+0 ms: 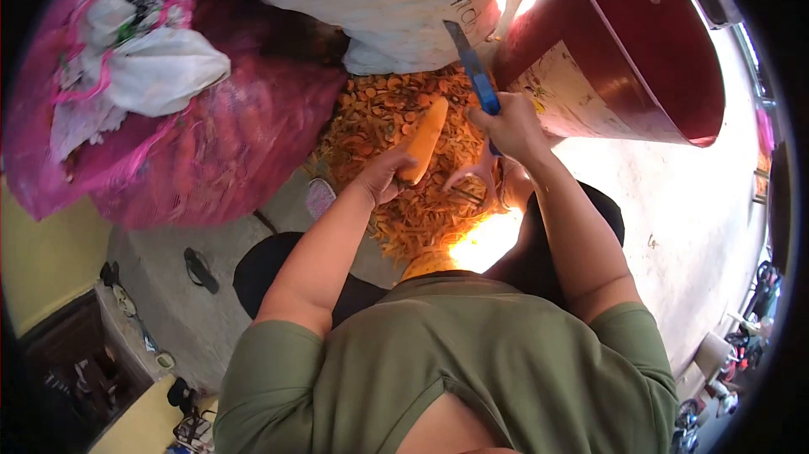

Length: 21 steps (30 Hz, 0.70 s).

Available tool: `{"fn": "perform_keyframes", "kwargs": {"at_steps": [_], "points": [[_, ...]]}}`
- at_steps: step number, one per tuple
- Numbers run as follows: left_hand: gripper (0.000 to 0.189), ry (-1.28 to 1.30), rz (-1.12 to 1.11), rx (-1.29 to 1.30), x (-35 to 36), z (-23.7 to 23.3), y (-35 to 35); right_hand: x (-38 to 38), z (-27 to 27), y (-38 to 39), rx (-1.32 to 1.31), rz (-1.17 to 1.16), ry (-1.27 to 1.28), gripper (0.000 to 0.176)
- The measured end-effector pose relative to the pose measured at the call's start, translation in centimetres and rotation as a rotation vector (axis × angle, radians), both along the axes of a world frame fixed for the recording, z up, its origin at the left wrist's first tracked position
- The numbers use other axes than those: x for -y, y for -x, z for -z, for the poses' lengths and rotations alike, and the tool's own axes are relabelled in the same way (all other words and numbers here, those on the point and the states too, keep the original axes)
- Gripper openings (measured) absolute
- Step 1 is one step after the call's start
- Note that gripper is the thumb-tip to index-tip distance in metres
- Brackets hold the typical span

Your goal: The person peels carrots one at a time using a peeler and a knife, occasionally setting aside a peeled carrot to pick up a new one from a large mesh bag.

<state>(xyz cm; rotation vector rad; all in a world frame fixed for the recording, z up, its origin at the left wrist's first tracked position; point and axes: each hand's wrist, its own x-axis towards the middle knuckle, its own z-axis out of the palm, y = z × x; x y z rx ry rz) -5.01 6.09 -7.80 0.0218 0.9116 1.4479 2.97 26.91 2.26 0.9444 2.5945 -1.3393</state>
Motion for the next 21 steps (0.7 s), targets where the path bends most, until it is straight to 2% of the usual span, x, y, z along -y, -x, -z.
{"fn": "perform_keyframes", "kwargs": {"at_steps": [3, 6, 10, 11, 13, 16, 18, 21], "points": [[0.044, -0.019, -0.132, 0.008, 2.0, -4.4, -1.9, 2.0, -0.6, -0.1, -0.176, 0.107, 0.155, 0.033], [0.041, 0.021, -0.227, 0.009, 3.4, -7.5, -4.0, 5.2, -1.8, -0.9, -0.226, 0.137, 0.226, 0.032], [0.036, 0.082, -0.315, -0.037, 4.1, -11.3, -7.1, 9.1, -2.4, -2.3, -0.292, 0.102, 0.179, 0.032], [0.036, 0.077, -0.258, -0.049, 4.8, -11.3, -7.4, 9.4, -2.4, -2.4, -0.364, 0.122, 0.178, 0.031], [0.036, 0.071, -0.142, -0.059, 6.4, -10.5, -8.2, 9.0, -3.2, -2.5, -0.317, 0.140, 0.118, 0.029], [0.035, 0.195, -0.254, -0.167, 6.8, -11.6, -10.3, 6.4, -1.1, -1.4, -0.360, 0.304, 0.060, 0.025], [0.033, 0.169, -0.203, -0.142, 8.2, -12.5, -11.1, 4.1, -1.0, -1.4, -0.392, 0.428, 0.028, 0.024], [0.032, 0.147, -0.170, -0.100, 9.4, -12.4, -11.6, 4.6, -1.9, -2.4, -0.429, 0.379, 0.197, 0.025]]}}
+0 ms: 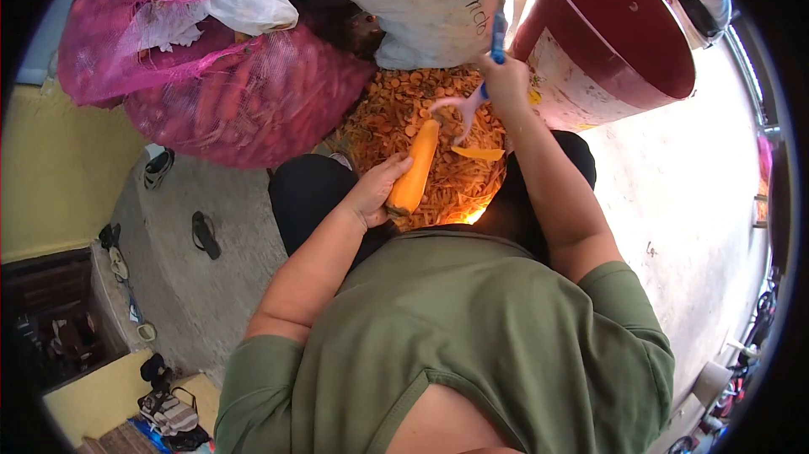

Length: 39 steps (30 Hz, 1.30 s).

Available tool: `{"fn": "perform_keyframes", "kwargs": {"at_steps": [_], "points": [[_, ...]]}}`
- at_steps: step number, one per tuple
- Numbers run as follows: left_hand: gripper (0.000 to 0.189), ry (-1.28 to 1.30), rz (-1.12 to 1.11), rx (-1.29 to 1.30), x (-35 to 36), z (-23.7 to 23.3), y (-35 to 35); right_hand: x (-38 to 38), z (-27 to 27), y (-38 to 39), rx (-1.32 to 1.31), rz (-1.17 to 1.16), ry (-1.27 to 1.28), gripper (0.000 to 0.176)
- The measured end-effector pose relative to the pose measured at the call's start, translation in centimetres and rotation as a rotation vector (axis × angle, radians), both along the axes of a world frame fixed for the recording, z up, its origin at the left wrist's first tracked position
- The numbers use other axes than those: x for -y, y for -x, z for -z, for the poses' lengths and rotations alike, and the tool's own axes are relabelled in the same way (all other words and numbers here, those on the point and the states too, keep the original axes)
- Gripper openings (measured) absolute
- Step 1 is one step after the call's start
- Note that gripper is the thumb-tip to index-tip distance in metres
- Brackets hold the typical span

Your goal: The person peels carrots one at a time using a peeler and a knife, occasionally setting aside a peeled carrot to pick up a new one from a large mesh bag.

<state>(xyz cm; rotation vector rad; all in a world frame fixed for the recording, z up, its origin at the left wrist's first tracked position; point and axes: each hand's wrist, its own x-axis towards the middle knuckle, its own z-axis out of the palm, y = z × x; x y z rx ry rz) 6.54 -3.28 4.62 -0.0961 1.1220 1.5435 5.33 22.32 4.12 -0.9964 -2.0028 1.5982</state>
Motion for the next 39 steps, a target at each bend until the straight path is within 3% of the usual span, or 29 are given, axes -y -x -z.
{"fn": "perform_keyframes", "kwargs": {"at_steps": [2, 5, 7, 11, 13, 17, 20, 23, 26, 29, 33, 34, 38, 39], "points": [[0.032, -0.065, 0.010, 0.074, 0.1, 1.4, 0.1, 3.7, -0.6, -1.3, 0.040, -0.166, 0.029, 0.026], [0.031, -0.030, -0.032, 0.035, -0.6, 1.0, -0.1, 7.5, -2.9, -3.2, 0.183, -0.353, -0.220, 0.028], [0.032, -0.049, -0.031, -0.038, -0.3, 2.0, -0.1, 5.3, -1.6, -2.0, 0.217, -0.149, -0.068, 0.029], [0.033, -0.077, -0.016, -0.028, 0.4, 0.7, 0.0, -2.6, 3.5, -0.8, 0.153, 0.181, -0.041, 0.025], [0.032, -0.022, -0.047, -0.033, 0.3, 0.6, -0.2, -1.8, 1.0, -1.7, 0.134, 0.148, -0.007, 0.025], [0.032, 0.042, -0.118, 0.140, -0.6, 1.7, 0.5, 5.6, -0.2, -2.9, 0.149, -0.197, -0.006, 0.025], [0.033, 0.087, -0.100, 0.095, -1.2, 1.6, 0.0, 7.0, -0.1, -2.9, 0.180, -0.274, -0.212, 0.025], [0.035, 0.045, 0.023, -0.024, -0.6, 2.3, -0.4, 1.7, 1.4, -1.1, 0.157, -0.007, -0.124, 0.026], [0.037, -0.016, 0.043, -0.018, 0.1, 2.4, -0.1, -0.9, 2.8, -0.7, 0.128, 0.105, -0.029, 0.030], [0.035, 0.078, 0.028, -0.025, 0.3, 2.3, 0.4, 2.7, 2.3, -0.3, 0.166, -0.105, -0.176, 0.038], [0.034, 0.015, 0.074, -0.097, 0.5, 3.8, 0.9, 1.8, 3.5, -0.1, 0.241, -0.054, -0.068, 0.060], [0.033, -0.022, 0.082, -0.088, 0.6, 4.0, 1.1, 0.7, 4.2, 0.1, 0.323, -0.087, -0.207, 0.061], [0.034, 0.112, 0.069, -0.268, 0.3, 4.3, 1.9, 1.6, 3.4, -1.0, 0.319, -0.254, -0.363, 0.055], [0.035, 0.133, 0.078, -0.321, 0.1, 4.4, 2.5, 1.4, 3.3, -1.1, 0.289, -0.205, -0.333, 0.052]]}}
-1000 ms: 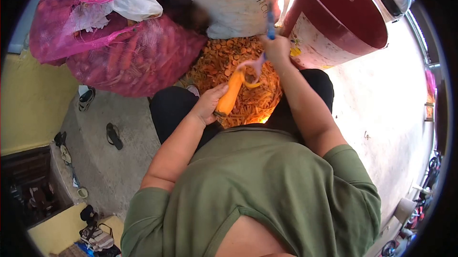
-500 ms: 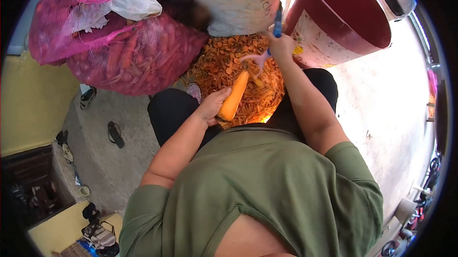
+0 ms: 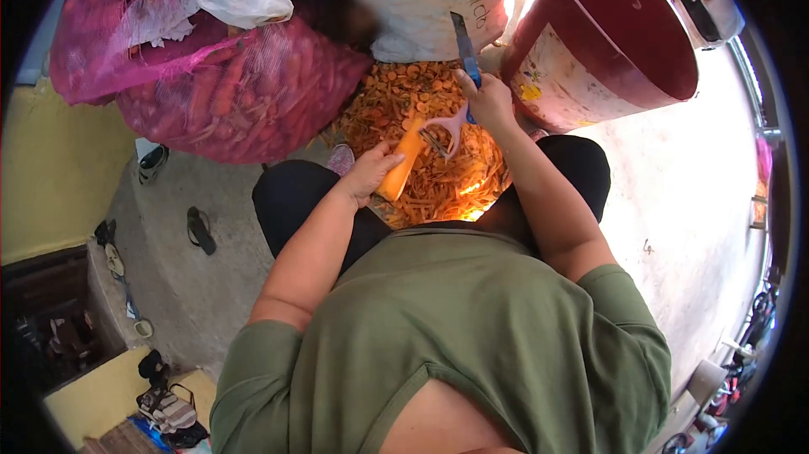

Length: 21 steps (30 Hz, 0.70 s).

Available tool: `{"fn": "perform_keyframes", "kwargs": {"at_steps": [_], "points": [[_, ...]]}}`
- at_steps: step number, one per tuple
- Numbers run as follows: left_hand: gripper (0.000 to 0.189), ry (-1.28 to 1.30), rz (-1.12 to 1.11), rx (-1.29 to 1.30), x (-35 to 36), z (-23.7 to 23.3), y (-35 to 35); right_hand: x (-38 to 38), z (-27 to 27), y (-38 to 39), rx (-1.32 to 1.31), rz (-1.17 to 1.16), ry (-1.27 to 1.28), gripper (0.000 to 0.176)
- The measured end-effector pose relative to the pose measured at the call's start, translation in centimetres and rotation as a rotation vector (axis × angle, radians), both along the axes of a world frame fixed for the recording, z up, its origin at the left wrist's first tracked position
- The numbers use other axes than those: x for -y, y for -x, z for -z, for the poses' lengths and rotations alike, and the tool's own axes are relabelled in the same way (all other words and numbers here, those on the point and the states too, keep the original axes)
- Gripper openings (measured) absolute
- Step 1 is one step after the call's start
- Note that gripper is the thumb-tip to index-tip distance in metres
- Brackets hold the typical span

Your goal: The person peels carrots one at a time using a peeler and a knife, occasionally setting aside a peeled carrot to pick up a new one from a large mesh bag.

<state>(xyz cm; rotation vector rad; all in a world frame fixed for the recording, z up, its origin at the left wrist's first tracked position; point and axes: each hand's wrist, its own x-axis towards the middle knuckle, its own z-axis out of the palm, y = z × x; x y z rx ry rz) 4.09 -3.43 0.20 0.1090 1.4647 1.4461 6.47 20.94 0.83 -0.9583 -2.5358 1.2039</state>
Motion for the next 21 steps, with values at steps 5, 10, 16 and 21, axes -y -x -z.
{"fn": "perform_keyframes", "kwargs": {"at_steps": [5, 10, 16, 21], "points": [[0.037, -0.182, -0.016, 0.011, -0.4, -0.5, 1.2, -0.9, -0.4, -2.1, 0.020, -0.062, -0.174, 0.040], [0.040, 0.137, 0.013, -0.279, -1.7, 1.5, 1.8, 4.2, -0.1, -5.5, 0.177, -0.519, -0.425, 0.028], [0.045, 0.364, 0.118, -0.634, -1.7, 2.7, 1.8, 4.5, 0.8, -6.3, 0.152, -0.584, -0.462, 0.021], [0.047, 0.413, 0.166, -0.703, -1.8, 2.0, 1.8, 5.0, 0.3, -6.2, 0.301, -0.646, -0.499, 0.019]]}}
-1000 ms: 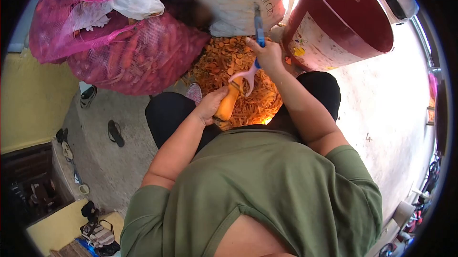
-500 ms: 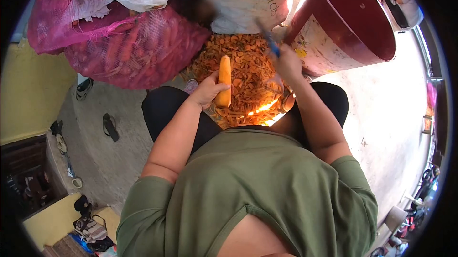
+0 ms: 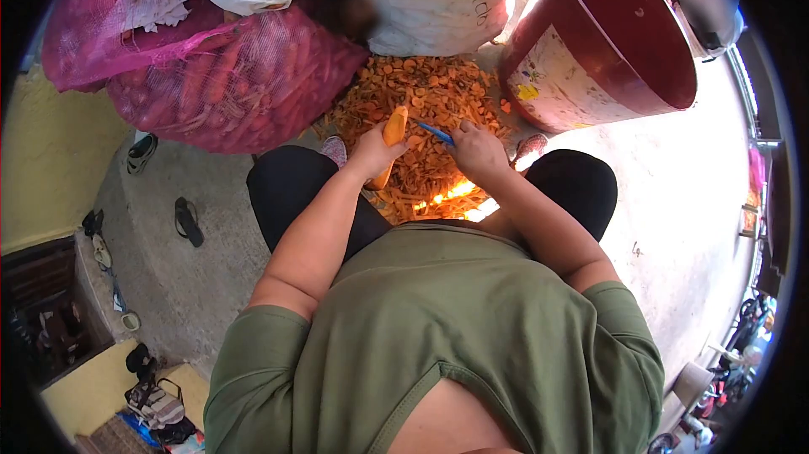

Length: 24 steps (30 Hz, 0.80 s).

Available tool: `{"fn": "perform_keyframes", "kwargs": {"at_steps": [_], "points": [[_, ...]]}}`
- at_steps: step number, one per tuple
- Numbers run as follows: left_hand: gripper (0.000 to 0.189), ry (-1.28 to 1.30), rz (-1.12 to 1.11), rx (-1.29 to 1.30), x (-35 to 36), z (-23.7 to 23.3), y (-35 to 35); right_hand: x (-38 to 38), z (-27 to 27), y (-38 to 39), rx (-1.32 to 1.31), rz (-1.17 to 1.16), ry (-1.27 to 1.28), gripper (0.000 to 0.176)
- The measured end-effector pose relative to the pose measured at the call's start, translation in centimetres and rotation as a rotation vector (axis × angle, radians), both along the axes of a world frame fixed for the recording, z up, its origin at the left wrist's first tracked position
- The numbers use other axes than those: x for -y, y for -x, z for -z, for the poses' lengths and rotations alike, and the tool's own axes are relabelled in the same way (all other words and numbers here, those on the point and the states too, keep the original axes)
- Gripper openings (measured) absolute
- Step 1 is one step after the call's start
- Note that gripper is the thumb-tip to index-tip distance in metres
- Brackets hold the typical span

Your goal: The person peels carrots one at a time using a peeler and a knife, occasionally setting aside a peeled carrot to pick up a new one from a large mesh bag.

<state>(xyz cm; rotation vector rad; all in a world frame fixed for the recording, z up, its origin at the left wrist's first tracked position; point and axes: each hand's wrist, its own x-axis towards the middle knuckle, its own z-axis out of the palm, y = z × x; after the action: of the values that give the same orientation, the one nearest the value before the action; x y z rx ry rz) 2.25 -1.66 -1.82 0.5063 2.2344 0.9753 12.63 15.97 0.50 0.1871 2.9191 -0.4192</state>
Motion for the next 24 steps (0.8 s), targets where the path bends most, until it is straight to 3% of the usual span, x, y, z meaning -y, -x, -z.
{"fn": "perform_keyframes", "kwargs": {"at_steps": [5, 11, 16, 19, 20, 24], "points": [[0.048, 0.004, 0.041, 0.079, 0.2, 1.3, 0.2, 0.3, 0.7, 0.6, 0.065, -0.032, -0.064, 0.017], [0.044, -0.191, 0.018, 0.335, 0.2, 0.8, 0.1, -1.2, 2.5, 1.2, 0.005, -0.093, -0.072, 0.017], [0.030, -0.287, 0.050, 0.518, 0.3, -0.3, 0.0, -2.0, 3.0, 1.4, -0.075, -0.111, -0.097, 0.018], [0.023, -0.403, 0.076, 0.692, 0.6, -1.4, 0.2, -5.3, 5.0, 1.4, 0.225, 0.104, -0.072, 0.026], [0.020, -0.445, 0.074, 0.745, 0.8, -1.5, 0.3, -5.4, 5.3, 1.7, 0.091, 0.162, -0.034, 0.030], [0.017, -0.400, -0.168, 0.723, 0.1, -1.0, 0.0, -3.6, 4.0, 2.5, -0.010, 0.255, 0.252, 0.033]]}}
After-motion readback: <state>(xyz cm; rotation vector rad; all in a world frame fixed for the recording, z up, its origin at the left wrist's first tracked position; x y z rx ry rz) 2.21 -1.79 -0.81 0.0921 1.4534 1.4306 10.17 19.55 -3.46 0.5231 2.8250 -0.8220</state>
